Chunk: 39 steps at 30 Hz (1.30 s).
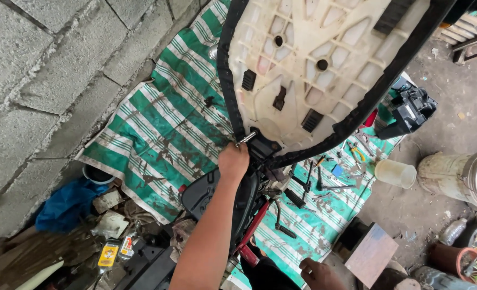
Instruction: Removing a motorcycle seat using a screwdriver to release clips and then cleaning the engine area with a cloth.
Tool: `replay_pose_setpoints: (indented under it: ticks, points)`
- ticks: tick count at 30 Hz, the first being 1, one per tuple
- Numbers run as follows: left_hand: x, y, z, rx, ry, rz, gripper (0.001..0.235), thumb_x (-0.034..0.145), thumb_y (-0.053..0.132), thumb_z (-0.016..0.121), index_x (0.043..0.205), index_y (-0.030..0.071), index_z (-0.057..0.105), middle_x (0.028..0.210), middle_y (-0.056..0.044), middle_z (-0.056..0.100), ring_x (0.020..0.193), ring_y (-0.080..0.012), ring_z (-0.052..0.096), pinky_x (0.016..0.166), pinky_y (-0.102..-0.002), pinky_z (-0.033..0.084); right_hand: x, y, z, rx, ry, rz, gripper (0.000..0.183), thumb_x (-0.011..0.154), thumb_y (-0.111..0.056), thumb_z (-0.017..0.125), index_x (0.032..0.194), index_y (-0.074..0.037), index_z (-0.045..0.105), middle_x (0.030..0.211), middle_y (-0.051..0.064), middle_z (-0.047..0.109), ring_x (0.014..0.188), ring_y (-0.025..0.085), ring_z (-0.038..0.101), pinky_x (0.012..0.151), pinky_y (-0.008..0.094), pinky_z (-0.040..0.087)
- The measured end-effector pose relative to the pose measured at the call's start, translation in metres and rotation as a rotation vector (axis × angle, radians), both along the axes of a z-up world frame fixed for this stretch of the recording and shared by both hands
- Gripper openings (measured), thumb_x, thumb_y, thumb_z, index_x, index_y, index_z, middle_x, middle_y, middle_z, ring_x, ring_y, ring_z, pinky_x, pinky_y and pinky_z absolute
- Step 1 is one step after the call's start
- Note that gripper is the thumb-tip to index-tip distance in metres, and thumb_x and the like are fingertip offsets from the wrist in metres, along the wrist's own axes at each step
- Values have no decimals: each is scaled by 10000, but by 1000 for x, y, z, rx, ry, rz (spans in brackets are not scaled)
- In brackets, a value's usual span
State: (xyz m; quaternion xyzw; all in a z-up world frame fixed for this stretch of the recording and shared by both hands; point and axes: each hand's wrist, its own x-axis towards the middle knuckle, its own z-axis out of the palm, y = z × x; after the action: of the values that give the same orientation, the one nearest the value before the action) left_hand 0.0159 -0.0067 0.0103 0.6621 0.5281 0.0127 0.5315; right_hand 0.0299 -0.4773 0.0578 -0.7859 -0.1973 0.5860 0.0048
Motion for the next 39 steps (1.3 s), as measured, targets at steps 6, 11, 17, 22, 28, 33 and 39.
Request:
replay_pose_setpoints:
  ticks: [6, 11, 17, 22, 28, 33, 39]
  points:
    - [-5, 11, -13, 786, 83, -285, 444, 1119, 344, 643, 1043, -61, 807, 1219, -224, 591, 1174, -499, 585, 868, -613, 608, -8, 4, -7, 46, 114, -97, 249, 1065, -366, 665, 1255, -222, 738, 1170, -16, 897, 1006, 163, 862, 862, 317, 623]
    - [-12, 19, -14, 644, -281, -350, 440, 1138, 397, 681, 911, 47, 539, 938, -145, 552, 639, -397, 574, 556, -502, 431, -18, 3, -14, 156, 29, -41, 223, 1039, -345, 675, 1211, -229, 755, 1105, -27, 898, 912, 170, 847, 814, 342, 618]
    - [5, 9, 1, 464, -196, -354, 365, 1163, 431, 596, 1185, 93, 460, 916, -171, 638, 638, -445, 644, 505, -555, 488, -19, 10, -7, 143, 54, -40, 224, 1071, -338, 637, 1222, -224, 757, 1097, -23, 905, 882, 155, 842, 795, 330, 613]
    - [19, 5, 1, 334, -217, -223, 298, 1193, 399, 510, 1161, 108, 454, 744, -160, 603, 592, -478, 609, 477, -584, 391, -11, -4, -16, 137, -3, -23, 236, 1031, -351, 639, 1210, -239, 745, 1116, -15, 907, 942, 205, 860, 803, 357, 606]
    - [41, 7, 41, -528, -410, 575, 401, 1206, 425, 332, 1427, 224, 599, 910, -71, 444, 624, -267, 368, 545, -477, 302, -4, -11, -20, 96, 13, -56, 227, 1029, -337, 642, 1197, -229, 750, 1127, -6, 915, 991, 203, 868, 839, 345, 617]
    - [52, 20, 20, -1235, -662, 1169, 283, 1244, 233, 230, 1224, 138, 496, 897, -52, 421, 640, -180, 392, 565, -368, 386, -4, 14, -4, 57, 48, 1, 238, 1065, -372, 607, 1235, -253, 723, 1232, -23, 897, 1023, 213, 867, 853, 370, 618]
    - [14, 16, 61, -995, -588, 928, 219, 1249, 162, 334, 1147, 41, 485, 859, -133, 496, 683, -263, 450, 592, -457, 389, -4, 8, -13, 183, 41, -39, 189, 1058, -335, 656, 1194, -221, 720, 1106, -3, 906, 905, 192, 865, 795, 352, 619]
